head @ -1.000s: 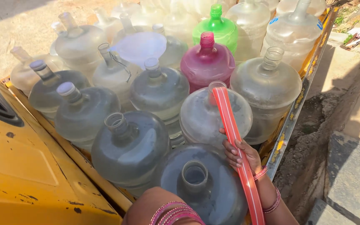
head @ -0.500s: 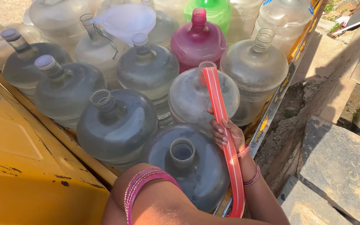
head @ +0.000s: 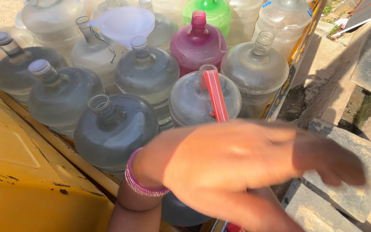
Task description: The person fills large plastic water bottles on the back of a vehicle using a long red hose, holding the hose in place by hand over the opening of each bottle.
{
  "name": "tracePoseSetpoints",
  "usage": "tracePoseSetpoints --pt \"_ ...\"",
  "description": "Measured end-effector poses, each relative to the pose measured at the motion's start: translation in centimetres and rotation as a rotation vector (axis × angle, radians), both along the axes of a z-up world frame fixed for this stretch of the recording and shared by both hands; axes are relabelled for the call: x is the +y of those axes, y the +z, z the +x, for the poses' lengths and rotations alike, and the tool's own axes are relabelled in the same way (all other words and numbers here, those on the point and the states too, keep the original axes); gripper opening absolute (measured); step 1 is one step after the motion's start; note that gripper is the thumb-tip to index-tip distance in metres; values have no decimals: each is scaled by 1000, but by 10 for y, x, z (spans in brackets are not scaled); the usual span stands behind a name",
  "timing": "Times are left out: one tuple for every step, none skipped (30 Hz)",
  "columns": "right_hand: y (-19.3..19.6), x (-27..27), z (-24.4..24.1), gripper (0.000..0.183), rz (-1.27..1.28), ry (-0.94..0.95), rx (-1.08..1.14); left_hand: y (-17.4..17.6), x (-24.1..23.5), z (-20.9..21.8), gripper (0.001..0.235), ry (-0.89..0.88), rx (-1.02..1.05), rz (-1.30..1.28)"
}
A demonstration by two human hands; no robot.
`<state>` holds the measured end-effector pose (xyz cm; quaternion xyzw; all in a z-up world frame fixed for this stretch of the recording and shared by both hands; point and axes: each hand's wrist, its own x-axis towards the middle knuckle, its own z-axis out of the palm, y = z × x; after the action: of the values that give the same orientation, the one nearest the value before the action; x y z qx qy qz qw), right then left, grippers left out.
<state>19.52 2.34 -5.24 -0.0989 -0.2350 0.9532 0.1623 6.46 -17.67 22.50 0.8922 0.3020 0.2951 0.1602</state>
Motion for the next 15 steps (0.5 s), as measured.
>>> tracePoseSetpoints --pt "2 -1 1 58 -11 40 12 -7 10 -12 49 64 -56 8" --pt "1 1 1 58 7 60 54 -16 24 -27 49 135 -122 11" --pt "-5 0 1 58 31 93 140 -27 40 -43 49 224 -208 1" --pt "-10 3 2 58 69 113 241 -40 61 -56 44 289 -270 -7" --pt "-16 7 1 58 82 121 279 -54 81 -71 40 351 -334 -21" --pt "-21 11 1 58 92 127 302 -70 100 -85 43 354 -430 -71" --pt "-26 13 1 58 98 124 306 -90 116 -96 48 356 -525 -124" --pt "-30 15 2 58 101 122 301 -112 128 -103 49 385 -468 -89" --pt "-32 16 2 58 101 119 299 -132 139 -110 50 414 -411 -54" --pt "-34 16 2 58 101 115 298 -149 150 -116 53 443 -354 -18" --pt "-34 16 2 59 102 114 295 -166 158 -118 59 454 -321 13" --pt "-35 16 2 59 104 108 290 -182 162 -117 64 465 -287 44" --pt "-34 15 3 59 106 103 285 -195 166 -115 70 476 -254 75" --pt "-34 14 3 59 107 97 280 -203 169 -114 72 472 -241 89" --pt "-33 14 3 59 108 95 279 -208 172 -113 74 468 -228 102"
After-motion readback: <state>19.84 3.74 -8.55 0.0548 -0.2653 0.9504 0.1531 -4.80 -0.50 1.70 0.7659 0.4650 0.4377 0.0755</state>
